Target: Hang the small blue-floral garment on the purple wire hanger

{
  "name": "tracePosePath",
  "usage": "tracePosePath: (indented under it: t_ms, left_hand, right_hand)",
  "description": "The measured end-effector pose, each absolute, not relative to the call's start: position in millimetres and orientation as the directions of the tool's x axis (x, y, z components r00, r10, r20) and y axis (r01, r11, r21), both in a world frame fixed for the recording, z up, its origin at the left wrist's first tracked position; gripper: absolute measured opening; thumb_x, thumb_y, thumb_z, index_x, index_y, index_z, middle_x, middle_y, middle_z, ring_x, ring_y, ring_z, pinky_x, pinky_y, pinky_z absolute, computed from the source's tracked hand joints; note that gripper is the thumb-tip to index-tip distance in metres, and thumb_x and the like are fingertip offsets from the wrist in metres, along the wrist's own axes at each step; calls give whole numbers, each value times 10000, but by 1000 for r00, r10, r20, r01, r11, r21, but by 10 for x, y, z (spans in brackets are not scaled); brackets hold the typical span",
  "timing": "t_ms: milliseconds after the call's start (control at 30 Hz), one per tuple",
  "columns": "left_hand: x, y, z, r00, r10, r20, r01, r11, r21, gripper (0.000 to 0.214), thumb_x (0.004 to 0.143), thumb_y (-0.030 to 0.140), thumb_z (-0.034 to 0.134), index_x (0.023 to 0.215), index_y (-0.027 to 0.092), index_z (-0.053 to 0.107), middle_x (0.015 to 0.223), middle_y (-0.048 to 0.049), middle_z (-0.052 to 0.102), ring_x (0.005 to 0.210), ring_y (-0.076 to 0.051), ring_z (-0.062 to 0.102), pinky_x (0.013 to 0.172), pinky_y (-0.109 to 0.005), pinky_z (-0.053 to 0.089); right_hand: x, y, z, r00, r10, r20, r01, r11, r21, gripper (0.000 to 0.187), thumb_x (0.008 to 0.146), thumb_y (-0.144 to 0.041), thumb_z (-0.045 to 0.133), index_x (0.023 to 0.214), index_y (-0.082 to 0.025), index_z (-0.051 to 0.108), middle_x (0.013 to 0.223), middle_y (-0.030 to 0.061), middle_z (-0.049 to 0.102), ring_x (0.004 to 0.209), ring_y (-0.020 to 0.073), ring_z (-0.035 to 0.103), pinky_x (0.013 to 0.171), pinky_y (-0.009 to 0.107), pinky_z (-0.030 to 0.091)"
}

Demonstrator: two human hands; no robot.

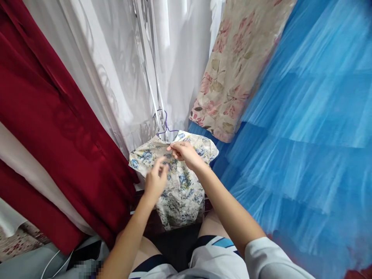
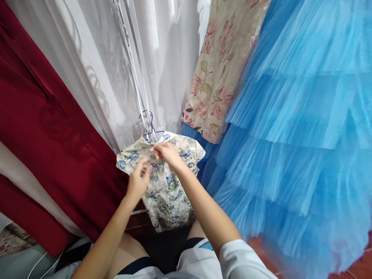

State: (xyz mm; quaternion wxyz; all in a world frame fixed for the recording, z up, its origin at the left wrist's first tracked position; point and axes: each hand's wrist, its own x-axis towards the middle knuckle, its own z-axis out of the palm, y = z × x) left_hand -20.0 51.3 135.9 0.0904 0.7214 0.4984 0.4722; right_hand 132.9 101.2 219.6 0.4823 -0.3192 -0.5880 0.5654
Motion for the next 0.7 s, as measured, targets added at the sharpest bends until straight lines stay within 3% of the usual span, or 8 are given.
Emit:
tracePosePath:
  t_ms: [67,200,300,400,567,633,700]
  left_hand:
    - [-324,699,1743,56,727,684,625,-560,544,404,992,318,400,1389,264,457,932,-31,684,794,-165,635,775,-286,470]
    - [-344,963,2195,286,622,729,620,-700,354,226,968,284,460,1007,215,672,981,-49,683,923,-182,621,835,-282,445]
    - [-253,1034,2206,219,579,785,645,-690,329,220,964,283,462,874,192,641,857,-48,653,849,-181,603,790,-279,438]
    - [-228,1076,2123,-5,567,824,618,-646,448,222,963,317,465,864,192,619,787,-29,635,776,-167,598,742,-263,438]
    - [-576,1282,2080,-252,560,789,441,-659,609,256,940,375,508,823,175,618,746,-7,602,752,-143,579,743,-232,437]
    - [-840,1418,2054,-406,615,675,284,-617,734,212,911,348,560,818,171,630,768,3,598,780,-127,571,775,-212,431]
    - [-1109,1550,1969,-572,678,461,71,-519,852,144,894,288,575,828,171,626,783,13,587,784,-107,557,788,-197,425]
  right_hand:
    - [1345,957,2162,-341,912,229,-138,193,-971,241,855,-297,513,773,-128,665,415,-39,507,361,78,312,396,214,189]
    - [1317,979,2101,-300,900,317,-9,330,-944,267,887,-315,480,771,-145,651,422,-41,515,385,101,384,450,222,286]
    - [1216,1068,1958,-173,905,388,186,417,-890,286,905,-313,455,735,-165,631,433,-37,515,427,131,446,515,244,349]
    - [1077,1152,1740,-105,914,392,247,406,-880,273,909,-284,443,729,-182,621,467,-30,528,484,151,497,573,254,377]
    - [1009,1174,1423,-178,942,286,211,320,-924,282,873,-252,474,624,-190,591,405,-40,488,417,136,459,514,242,358]
    - [1059,1111,1343,-220,944,246,171,285,-943,296,867,-244,463,601,-190,579,378,-46,474,385,125,441,492,236,354]
    - [1122,1014,1289,-259,940,223,123,261,-957,298,863,-254,457,602,-187,584,375,-46,484,372,114,433,482,230,354]
